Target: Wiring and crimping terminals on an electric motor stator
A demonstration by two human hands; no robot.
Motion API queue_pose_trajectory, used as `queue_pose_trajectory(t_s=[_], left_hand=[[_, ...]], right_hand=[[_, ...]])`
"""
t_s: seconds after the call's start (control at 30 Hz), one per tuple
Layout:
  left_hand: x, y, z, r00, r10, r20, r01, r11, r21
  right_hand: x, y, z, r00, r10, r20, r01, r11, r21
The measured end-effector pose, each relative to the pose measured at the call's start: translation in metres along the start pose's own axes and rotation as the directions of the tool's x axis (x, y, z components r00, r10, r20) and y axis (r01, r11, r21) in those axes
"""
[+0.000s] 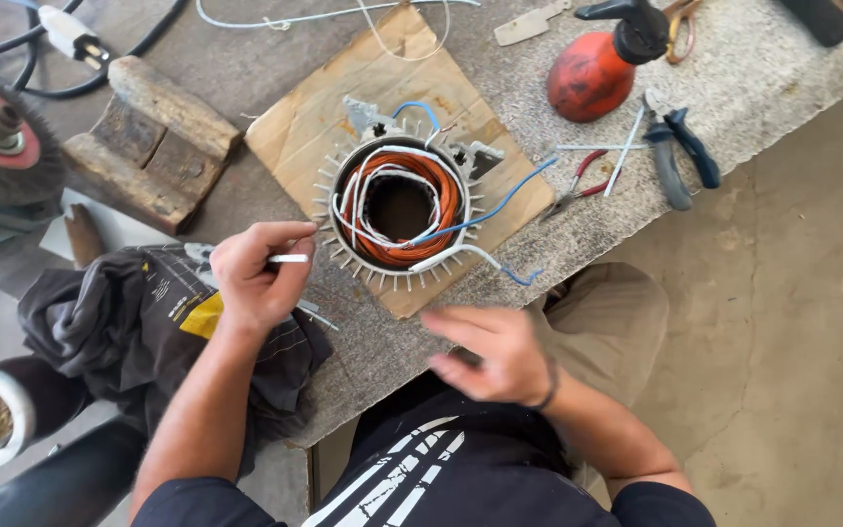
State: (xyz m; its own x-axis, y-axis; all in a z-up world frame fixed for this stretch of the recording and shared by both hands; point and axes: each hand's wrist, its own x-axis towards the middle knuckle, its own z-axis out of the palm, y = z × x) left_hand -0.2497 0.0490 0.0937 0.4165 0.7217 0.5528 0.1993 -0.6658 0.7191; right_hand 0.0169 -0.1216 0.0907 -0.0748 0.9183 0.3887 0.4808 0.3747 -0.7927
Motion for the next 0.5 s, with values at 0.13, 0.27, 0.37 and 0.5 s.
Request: queue_pose_trajectory(t_s=[0.13,0.27,0.37,0.5], left_hand=[[-0.051,0.020,0.008,0.968,-0.238,-0.077,0.227,0.965,-0.133],[-0.103,0.039,0.050,0.963,-0.200,0.181,0.226,0.964,-0.140],[-0.078,0.066,0.067,0.927,-0.211,0.308,0.275,0.944,-0.182],[-0.059,0.091,0.099,0.907,-0.285,0.309,0.384,0.861,-0.334]], right_hand=[[0.017,0.034,-0.079,0.940,-0.132,-0.315,0.140,0.990,0.003],[0.023,0.099,-0.117,0.820,0.385,-0.422,-0.277,0.914,0.296],[0.043,0.112,-0.103,0.840,0.483,-0.247,-0.341,0.824,0.453],[0.058,0.097,-0.098,0.878,0.432,-0.208,-0.307,0.839,0.449]])
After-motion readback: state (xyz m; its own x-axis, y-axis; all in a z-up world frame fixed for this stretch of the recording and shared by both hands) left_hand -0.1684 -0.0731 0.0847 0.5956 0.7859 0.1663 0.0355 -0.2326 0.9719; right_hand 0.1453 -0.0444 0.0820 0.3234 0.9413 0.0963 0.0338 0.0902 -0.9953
